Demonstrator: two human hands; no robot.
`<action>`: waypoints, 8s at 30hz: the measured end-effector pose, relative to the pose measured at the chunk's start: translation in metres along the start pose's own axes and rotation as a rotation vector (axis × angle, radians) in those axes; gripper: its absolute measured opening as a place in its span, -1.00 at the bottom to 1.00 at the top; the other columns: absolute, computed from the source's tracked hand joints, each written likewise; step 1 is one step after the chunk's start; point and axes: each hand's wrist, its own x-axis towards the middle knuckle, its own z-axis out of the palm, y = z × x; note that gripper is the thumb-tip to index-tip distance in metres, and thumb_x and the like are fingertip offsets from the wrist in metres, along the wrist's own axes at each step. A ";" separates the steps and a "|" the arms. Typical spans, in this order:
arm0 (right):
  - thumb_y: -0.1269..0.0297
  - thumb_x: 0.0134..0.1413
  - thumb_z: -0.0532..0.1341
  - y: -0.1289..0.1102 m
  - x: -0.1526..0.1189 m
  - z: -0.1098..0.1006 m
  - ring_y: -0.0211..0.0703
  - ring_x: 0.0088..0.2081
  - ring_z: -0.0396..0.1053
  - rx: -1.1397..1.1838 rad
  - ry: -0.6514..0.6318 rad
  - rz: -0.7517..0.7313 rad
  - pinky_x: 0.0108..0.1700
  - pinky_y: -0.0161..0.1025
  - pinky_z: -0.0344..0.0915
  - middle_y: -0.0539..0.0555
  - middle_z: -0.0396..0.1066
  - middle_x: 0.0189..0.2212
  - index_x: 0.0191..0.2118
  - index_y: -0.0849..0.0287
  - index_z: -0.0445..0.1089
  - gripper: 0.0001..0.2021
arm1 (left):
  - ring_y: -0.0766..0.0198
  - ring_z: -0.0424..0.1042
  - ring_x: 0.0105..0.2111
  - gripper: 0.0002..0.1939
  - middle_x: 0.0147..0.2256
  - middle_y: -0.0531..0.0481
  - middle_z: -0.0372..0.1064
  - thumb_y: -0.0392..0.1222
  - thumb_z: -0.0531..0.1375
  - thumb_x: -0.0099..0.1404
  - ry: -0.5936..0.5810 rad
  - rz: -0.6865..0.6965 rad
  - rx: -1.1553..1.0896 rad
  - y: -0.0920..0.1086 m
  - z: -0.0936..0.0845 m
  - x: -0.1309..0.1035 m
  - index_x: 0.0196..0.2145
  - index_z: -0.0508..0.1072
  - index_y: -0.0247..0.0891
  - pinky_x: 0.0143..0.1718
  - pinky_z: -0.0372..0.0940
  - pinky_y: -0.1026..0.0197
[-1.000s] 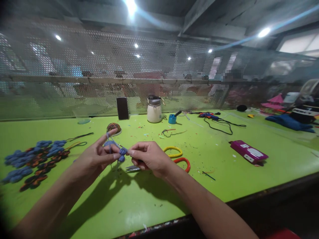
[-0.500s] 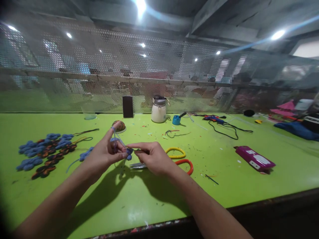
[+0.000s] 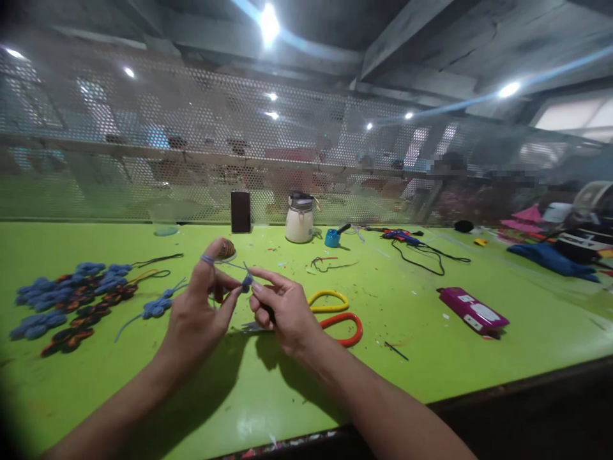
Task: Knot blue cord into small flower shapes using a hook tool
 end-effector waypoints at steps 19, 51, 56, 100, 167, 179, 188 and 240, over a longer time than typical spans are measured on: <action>0.36 0.07 0.18 -0.027 -0.006 -0.021 -0.38 -0.59 -0.07 -0.581 -0.227 -0.216 -0.55 -0.34 -0.12 -0.10 0.05 -0.65 -0.09 0.16 0.48 -0.73 | 0.39 0.32 -0.50 -0.10 -0.48 0.03 0.41 -0.48 0.31 -0.05 -0.285 -0.640 -0.829 0.005 -0.027 0.018 0.21 0.01 -0.32 -0.44 0.11 0.34; 0.66 -0.12 0.13 -0.053 -0.021 -0.015 -0.29 -0.52 0.16 -1.791 -0.382 -0.372 -0.46 -0.33 -0.05 0.01 0.35 -0.50 0.07 -0.08 0.33 -0.37 | 0.27 0.36 -0.49 -0.18 -0.54 0.07 0.39 -0.32 0.31 -0.05 -0.361 -0.543 -0.490 -0.002 -0.019 0.018 0.16 0.11 -0.35 -0.35 0.21 0.19; 0.63 -0.13 0.16 -0.035 -0.017 -0.017 -0.29 -0.55 0.09 -1.780 -0.256 -0.443 -0.47 -0.30 -0.09 0.01 0.35 -0.52 0.05 -0.10 0.36 -0.39 | 0.24 0.36 -0.50 -0.30 -0.54 0.07 0.36 -0.32 0.23 0.03 -0.267 -0.365 -0.188 0.001 -0.011 0.012 0.15 0.16 -0.33 -0.39 0.23 0.18; 0.61 0.08 0.01 -0.027 -0.009 -0.020 -0.28 -0.45 0.14 -1.207 -0.342 -0.524 -0.37 -0.31 0.10 0.05 0.37 -0.40 0.11 0.10 0.28 -0.50 | 0.33 0.32 -0.52 -0.02 -0.51 0.05 0.40 -0.32 0.39 -0.13 -0.204 -0.579 -0.665 -0.004 -0.033 0.025 0.21 0.03 -0.31 -0.50 0.10 0.30; 0.20 -0.16 0.34 0.011 0.008 0.000 -0.49 -0.73 -0.07 -0.150 -0.003 -0.153 -0.67 -0.44 -0.21 -0.14 0.20 -0.69 0.02 0.26 0.35 -0.45 | 0.26 0.40 -0.37 -0.14 -0.42 0.06 0.40 -0.23 0.33 -0.03 -0.072 -0.321 -0.580 -0.015 0.005 0.013 0.19 0.08 -0.40 -0.15 0.22 0.18; 0.17 -0.04 0.27 -0.011 0.009 -0.021 -0.45 -0.71 0.05 -0.668 -0.137 -0.357 -0.67 -0.42 0.01 -0.07 0.27 -0.68 -0.17 0.27 0.48 -0.67 | 0.24 0.41 -0.38 -0.15 -0.44 0.01 0.43 -0.30 0.37 -0.07 -0.357 -0.390 -0.667 -0.011 -0.029 0.022 0.17 0.16 -0.37 -0.19 0.18 0.13; 0.20 0.00 0.24 -0.021 0.010 -0.031 -0.39 -0.65 0.11 -0.898 -0.134 -0.523 -0.61 -0.39 0.08 -0.01 0.32 -0.64 -0.24 0.26 0.53 -0.74 | 0.23 0.41 -0.40 -0.14 -0.44 0.02 0.46 -0.23 0.37 -0.06 -0.327 -0.340 -0.577 -0.010 -0.032 0.022 0.19 0.14 -0.29 -0.25 0.18 0.15; 0.25 -0.30 0.37 0.005 0.016 -0.014 -0.46 -0.76 0.05 -0.231 -0.013 0.011 -0.70 -0.45 -0.16 -0.08 0.28 -0.74 -0.29 0.33 0.42 -0.64 | 0.33 0.20 -0.53 -0.41 -0.54 0.12 0.21 -0.41 0.09 0.11 -0.165 0.087 -0.011 -0.019 0.003 0.009 0.13 0.29 -0.20 -0.39 0.13 0.27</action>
